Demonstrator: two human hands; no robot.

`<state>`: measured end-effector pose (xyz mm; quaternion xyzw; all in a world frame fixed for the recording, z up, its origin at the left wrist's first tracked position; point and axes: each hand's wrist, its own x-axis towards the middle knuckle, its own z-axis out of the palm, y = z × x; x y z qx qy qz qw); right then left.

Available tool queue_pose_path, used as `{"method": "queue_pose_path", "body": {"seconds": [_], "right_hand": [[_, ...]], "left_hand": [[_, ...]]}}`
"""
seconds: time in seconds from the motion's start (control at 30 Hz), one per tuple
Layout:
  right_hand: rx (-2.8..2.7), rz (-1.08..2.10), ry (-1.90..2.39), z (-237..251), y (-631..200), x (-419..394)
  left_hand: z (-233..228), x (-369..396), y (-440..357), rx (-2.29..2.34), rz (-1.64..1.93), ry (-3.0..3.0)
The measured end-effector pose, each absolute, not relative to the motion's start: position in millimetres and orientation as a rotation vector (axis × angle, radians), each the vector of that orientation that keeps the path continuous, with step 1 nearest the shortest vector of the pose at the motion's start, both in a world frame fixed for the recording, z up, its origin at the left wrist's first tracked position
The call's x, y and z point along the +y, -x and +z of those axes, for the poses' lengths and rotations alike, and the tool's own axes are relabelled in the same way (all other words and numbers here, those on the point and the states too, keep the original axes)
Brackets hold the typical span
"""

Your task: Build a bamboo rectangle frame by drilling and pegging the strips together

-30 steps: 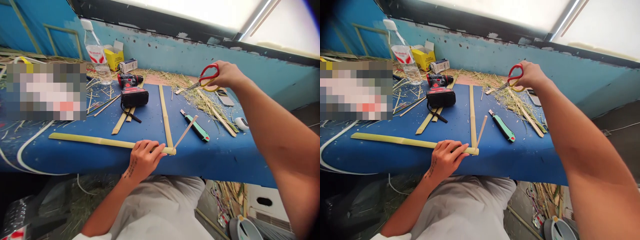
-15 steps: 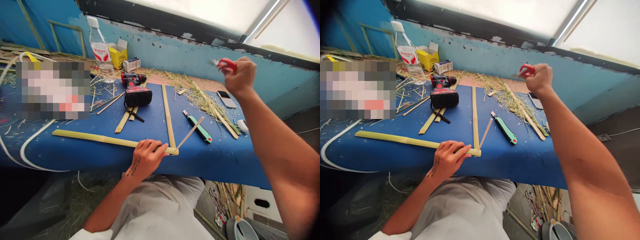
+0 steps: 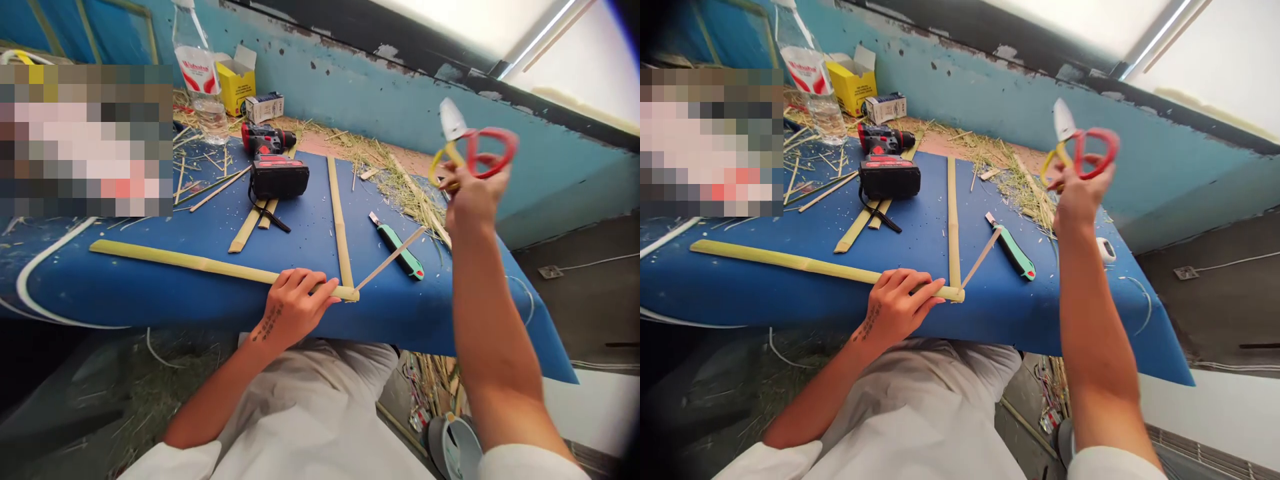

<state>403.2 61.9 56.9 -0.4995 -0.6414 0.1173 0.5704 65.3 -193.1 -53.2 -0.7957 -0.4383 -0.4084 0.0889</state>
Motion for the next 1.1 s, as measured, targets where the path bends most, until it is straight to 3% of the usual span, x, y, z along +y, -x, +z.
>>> {"method": "queue_pose_path", "body": {"seconds": [0.07,0.2,0.27,0.37,0.47,0.53,0.6,0.8,0.93,1.1], "right_hand": [[-1.291,0.311,1.197,65,-396,38],[-1.427,0.945,1.243,85,-373,-19],[-1.427,1.075,1.322,92,-362,-47],[-1.425,0.83,1.438,102,-352,-88],[-1.712,0.24,1.546,114,-354,-131],[-1.883,-0.22,1.567,121,-359,-156],[-1.929,-0.444,1.564,124,-367,-174],[-1.827,-0.456,1.54,115,-389,-195],[-1.768,-0.41,1.5,109,-394,-201],[-1.786,-0.441,1.411,117,-397,-206]], "left_hand": [[-53,-192,-64,-1.286,-1.197,2.373],[-50,-191,-59,-1.272,-1.074,2.43],[-48,-192,-56,-1.257,-0.997,2.458],[-39,-193,-52,-1.248,-0.919,2.491],[-18,-191,-48,-1.285,-0.94,2.618],[2,-184,-46,-1.314,-1.061,2.753],[22,-172,-48,-1.293,-1.323,2.914],[40,-144,-95,-0.861,-2.213,3.456],[32,-143,-132,-0.765,-2.831,3.309],[22,-144,-147,-0.896,-3.093,3.067]]}}
